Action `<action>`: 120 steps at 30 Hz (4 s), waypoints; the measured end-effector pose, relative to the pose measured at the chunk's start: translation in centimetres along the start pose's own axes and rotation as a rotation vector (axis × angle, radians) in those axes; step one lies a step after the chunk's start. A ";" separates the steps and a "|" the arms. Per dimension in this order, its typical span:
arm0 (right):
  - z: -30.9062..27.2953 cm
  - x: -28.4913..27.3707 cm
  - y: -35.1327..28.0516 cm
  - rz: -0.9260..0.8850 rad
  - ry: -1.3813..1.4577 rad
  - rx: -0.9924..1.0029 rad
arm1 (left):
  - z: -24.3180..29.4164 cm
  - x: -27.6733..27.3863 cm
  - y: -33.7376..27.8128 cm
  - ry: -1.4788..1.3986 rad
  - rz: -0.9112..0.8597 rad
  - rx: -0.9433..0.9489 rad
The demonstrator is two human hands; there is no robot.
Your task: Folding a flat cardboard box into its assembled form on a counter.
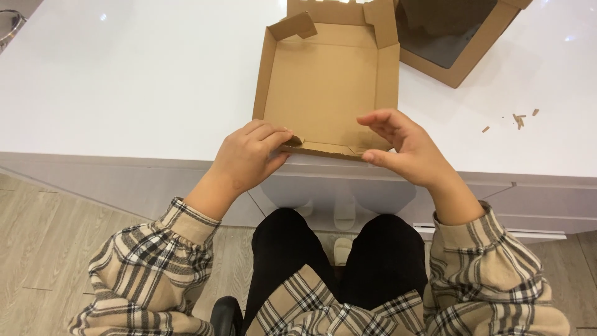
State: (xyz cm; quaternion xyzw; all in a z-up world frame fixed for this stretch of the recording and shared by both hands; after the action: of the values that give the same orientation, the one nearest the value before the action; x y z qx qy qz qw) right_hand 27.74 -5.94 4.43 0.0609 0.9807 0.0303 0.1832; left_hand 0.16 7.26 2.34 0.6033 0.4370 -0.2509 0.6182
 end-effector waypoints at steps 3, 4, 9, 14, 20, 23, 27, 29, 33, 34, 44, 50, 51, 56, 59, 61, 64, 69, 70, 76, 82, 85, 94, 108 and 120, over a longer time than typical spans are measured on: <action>-0.1 -0.7 -1.5 0.057 -0.226 -0.092 | -0.2 0.0 0.3 0.068 -0.006 0.055; 0.3 -0.6 -1.9 0.057 -0.227 -0.091 | -0.2 0.5 0.0 0.068 -0.005 0.054; 2.1 -0.3 -2.9 0.159 -0.299 -0.096 | 0.3 1.6 -0.9 0.303 0.125 0.185; -0.7 0.0 -3.0 0.222 -0.477 -0.001 | 3.8 -0.6 -1.6 0.306 0.204 0.233; -5.5 2.3 -1.6 0.067 -0.884 0.055 | 5.1 -0.8 -2.4 0.263 0.166 0.170; -5.7 3.3 -0.5 0.023 -1.012 0.065 | 4.6 -0.5 -2.2 0.230 0.111 0.118; -5.3 3.6 1.0 0.009 -1.067 0.069 | 4.0 -0.8 -1.1 0.206 -0.016 0.074; -5.4 3.6 1.4 -0.010 -1.062 0.076 | 3.5 -0.9 -0.7 0.188 -0.055 0.062; -4.7 3.7 2.0 -0.056 -1.040 0.089 | 2.7 -0.6 0.4 0.136 -0.176 0.037; -4.4 3.8 2.0 -0.057 -1.042 0.087 | 2.5 -0.2 0.6 0.137 -0.174 0.035; -3.3 2.3 3.0 -0.240 -0.873 0.242 | 1.3 -0.8 2.3 0.099 -0.118 0.069; 1.3 0.2 6.7 -0.330 -0.653 0.535 | -0.5 -1.6 5.0 -0.188 -0.311 -0.130; 2.4 -0.3 7.4 -0.332 -0.590 0.589 | -0.9 -1.6 5.4 -0.258 -0.386 -0.198; -5.2 -0.2 4.0 -0.237 -0.312 0.608 | -1.6 -2.4 6.9 -0.359 -0.458 -0.292; -4.7 -0.4 2.5 -0.085 -0.127 0.448 | -2.1 -1.9 7.0 -0.427 -0.482 -0.343; -2.3 -0.4 1.4 0.015 -0.063 0.314 | -2.3 -1.7 7.0 -0.466 -0.494 -0.372; -0.2 -0.3 -1.7 0.406 -0.201 0.042 | -2.2 -2.1 7.1 -0.485 -0.466 -0.375; 2.3 1.0 -3.1 0.555 -0.286 0.049 | -1.4 -3.0 7.3 -0.503 -0.424 -0.352; 2.4 1.3 -3.3 0.556 -0.286 0.056 | -1.3 -2.8 7.1 -0.508 -0.429 -0.350; 2.9 1.9 -1.1 0.516 -0.607 -0.191 | -2.3 -2.0 6.7 -0.596 -0.383 -0.399; 4.3 1.7 1.8 0.426 -0.329 0.088 | -4.2 0.3 6.0 -0.728 -0.389 -0.501; 3.8 2.1 2.4 0.354 -0.421 0.070 | -5.8 1.7 5.8 -0.711 -0.396 -0.524; 0.5 3.2 2.4 0.357 -0.153 0.236 | -5.0 2.0 5.9 -0.750 -0.323 -0.555; 1.0 4.9 2.2 0.608 -0.762 -0.138 | -4.2 1.4 4.9 -0.239 0.069 -0.248; 2.3 3.9 3.6 0.567 -0.927 -0.383 | -0.5 3.1 1.2 0.114 0.269 0.010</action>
State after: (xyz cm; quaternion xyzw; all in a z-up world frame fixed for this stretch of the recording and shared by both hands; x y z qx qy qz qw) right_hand 25.34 -1.75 1.22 0.2940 0.7204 0.2253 0.5863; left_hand 2.57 8.58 0.40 0.6727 0.3855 -0.1333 0.6173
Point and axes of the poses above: each hand's wrist, its own y-axis towards the middle knuckle, its own x-axis out of the palm, z = x × y, the point moved 2 cm from there along y, towards the middle knuckle, and after that the axes turned 13 degrees about x, right-handed, at the moved point
